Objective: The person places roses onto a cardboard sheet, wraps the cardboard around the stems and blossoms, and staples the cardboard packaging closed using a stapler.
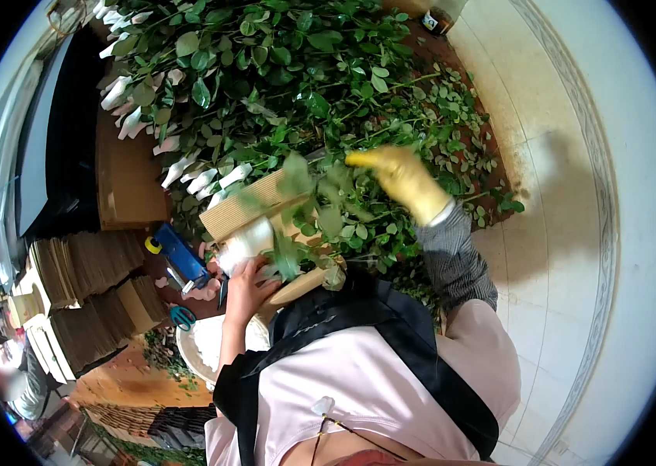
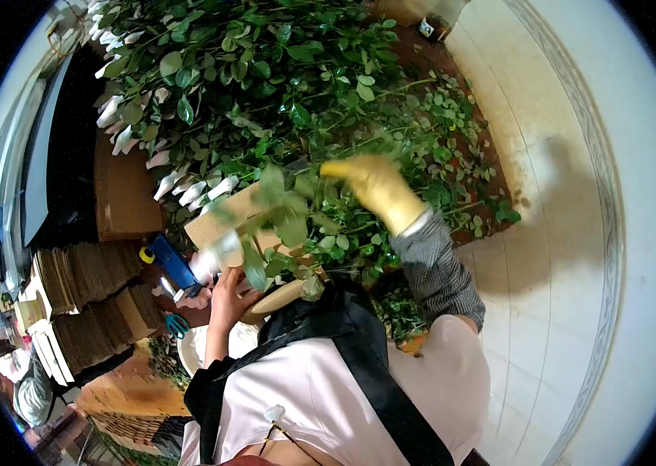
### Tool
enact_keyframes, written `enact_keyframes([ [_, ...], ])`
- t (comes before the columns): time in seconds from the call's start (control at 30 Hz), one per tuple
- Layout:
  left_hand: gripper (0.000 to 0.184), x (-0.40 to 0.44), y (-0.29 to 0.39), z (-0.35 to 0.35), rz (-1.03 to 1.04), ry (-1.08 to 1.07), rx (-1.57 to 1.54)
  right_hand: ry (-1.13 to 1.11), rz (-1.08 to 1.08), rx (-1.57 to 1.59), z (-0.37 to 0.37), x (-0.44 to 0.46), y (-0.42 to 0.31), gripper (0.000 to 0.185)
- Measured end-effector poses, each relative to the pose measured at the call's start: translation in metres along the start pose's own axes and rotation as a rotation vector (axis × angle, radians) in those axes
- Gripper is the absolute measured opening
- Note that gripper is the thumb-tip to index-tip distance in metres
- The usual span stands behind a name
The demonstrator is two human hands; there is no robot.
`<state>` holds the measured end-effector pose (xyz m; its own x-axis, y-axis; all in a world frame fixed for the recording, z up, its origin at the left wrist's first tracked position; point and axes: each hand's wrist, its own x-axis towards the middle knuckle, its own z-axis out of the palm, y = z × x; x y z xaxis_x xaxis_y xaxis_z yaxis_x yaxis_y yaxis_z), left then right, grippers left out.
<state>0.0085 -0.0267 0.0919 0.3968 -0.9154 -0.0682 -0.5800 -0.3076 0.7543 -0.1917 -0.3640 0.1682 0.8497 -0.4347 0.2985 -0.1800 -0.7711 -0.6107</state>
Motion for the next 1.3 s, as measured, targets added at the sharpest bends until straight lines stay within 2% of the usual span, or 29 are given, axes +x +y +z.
enact_keyframes([
  [0.03, 0.049, -0.002, 0.004, -0.001, 0.028, 0.021, 0.014, -0.105, 0.058, 0.009, 0.021, -0.024, 0.013, 0.057],
  [0.07, 0.045, -0.007, 0.002, 0.002, -0.145, 0.013, -0.186, -0.235, 0.179, -0.129, 0.039, -0.043, 0.01, 0.052],
  [0.1, 0.039, -0.008, 0.004, 0.004, -0.19, 0.043, -0.164, -0.115, 0.144, -0.185, 0.066, -0.076, 0.02, 0.045],
  [0.17, 0.032, -0.015, -0.022, 0.01, -0.017, -0.073, 0.253, -0.464, 0.411, -0.52, 0.079, -0.09, 0.003, 0.037],
  [0.2, 0.029, -0.011, -0.005, 0.005, 0.011, 0.0, 0.213, -0.471, 0.414, -0.518, 0.078, -0.089, -0.003, 0.037],
  [0.27, 0.028, -0.011, 0.0, 0.002, 0.024, -0.005, 0.208, -0.216, 0.329, -0.564, 0.073, -0.087, -0.019, 0.015],
  [0.3, 0.029, -0.011, -0.002, 0.003, 0.002, -0.018, 0.211, -0.144, 0.277, -0.571, 0.074, -0.086, -0.02, 0.016],
  [0.33, 0.029, -0.008, 0.003, 0.001, 0.007, -0.02, 0.211, -0.162, 0.243, -0.562, 0.085, -0.09, -0.011, 0.017],
  [0.4, 0.029, -0.004, 0.019, -0.005, 0.099, -0.058, 0.495, -0.291, 0.225, -0.525, 0.119, -0.109, 0.027, 0.019],
  [0.47, 0.028, 0.0, 0.021, -0.002, 0.121, -0.02, 0.551, -0.413, 0.206, -0.519, 0.125, -0.105, 0.042, 0.021],
  [0.53, 0.028, 0.002, 0.027, -0.007, 0.19, 0.025, 0.627, -0.69, 0.248, -0.544, 0.082, -0.063, 0.007, 0.027],
  [0.57, 0.028, 0.004, 0.019, -0.006, 0.19, 0.031, 0.628, -0.843, 0.286, -0.387, 0.06, -0.04, 0.002, 0.04],
  [0.63, 0.03, 0.008, -0.002, -0.001, 0.164, -0.025, 0.346, -0.97, 0.361, -0.179, 0.023, 0.006, -0.001, 0.054],
  [0.7, 0.034, 0.008, -0.003, -0.004, 0.138, -0.046, 0.282, -0.722, 0.341, -0.105, 0.024, 0.05, 0.013, 0.057],
  [0.77, 0.036, 0.006, -0.003, 0.0, 0.094, 0.012, 0.142, -0.202, 0.082, -0.117, 0.069, 0.079, 0.071, 0.056],
  [0.83, 0.038, 0.002, -0.009, 0.004, 0.07, 0.027, 0.069, -0.073, 0.205, -0.589, 0.1, 0.088, 0.105, 0.037],
  [0.87, 0.039, 0.001, -0.01, 0.004, 0.057, 0.035, 0.051, -0.507, 0.537, -0.779, 0.111, 0.087, 0.119, 0.032],
  [0.9, 0.041, 0.0, -0.013, 0.003, 0.044, 0.044, 0.034, -0.873, 0.626, -0.775, 0.11, 0.08, 0.113, 0.024],
  [0.93, 0.046, 0.0, -0.015, 0.003, 0.061, 0.035, 0.047, -0.9, 0.628, -0.738, 0.125, 0.059, 0.124, 0.018],
  [1.0, 0.052, -0.001, -0.018, 0.005, 0.055, 0.068, 0.038, -0.649, 0.768, -0.857, 0.175, 0.018, 0.154, 0.026],
  [1.07, 0.066, -0.005, -0.025, 0.012, 0.047, 0.13, -0.015, -0.793, 0.889, -0.723, 0.142, 0.033, 0.12, 0.038],
  [1.1, 0.068, -0.004, -0.016, 0.007, 0.004, 0.106, 0.015, -0.914, 0.764, -0.615, 0.114, 0.041, 0.117, 0.042],
  [1.17, 0.067, -0.004, -0.023, 0.009, 0.082, 0.104, 0.094, -0.64, 0.624, -0.441, 0.109, 0.037, 0.15, 0.028],
  [1.23, 0.067, -0.001, -0.018, 0.007, 0.067, 0.097, 0.094, -0.264, 0.347, -0.422, 0.095, 0.052, 0.125, 0.031],
  [1.3, 0.067, -0.001, -0.015, 0.004, 0.05, 0.077, 0.103, -0.217, 0.233, -0.457, 0.1, 0.087, 0.111, 0.028],
])
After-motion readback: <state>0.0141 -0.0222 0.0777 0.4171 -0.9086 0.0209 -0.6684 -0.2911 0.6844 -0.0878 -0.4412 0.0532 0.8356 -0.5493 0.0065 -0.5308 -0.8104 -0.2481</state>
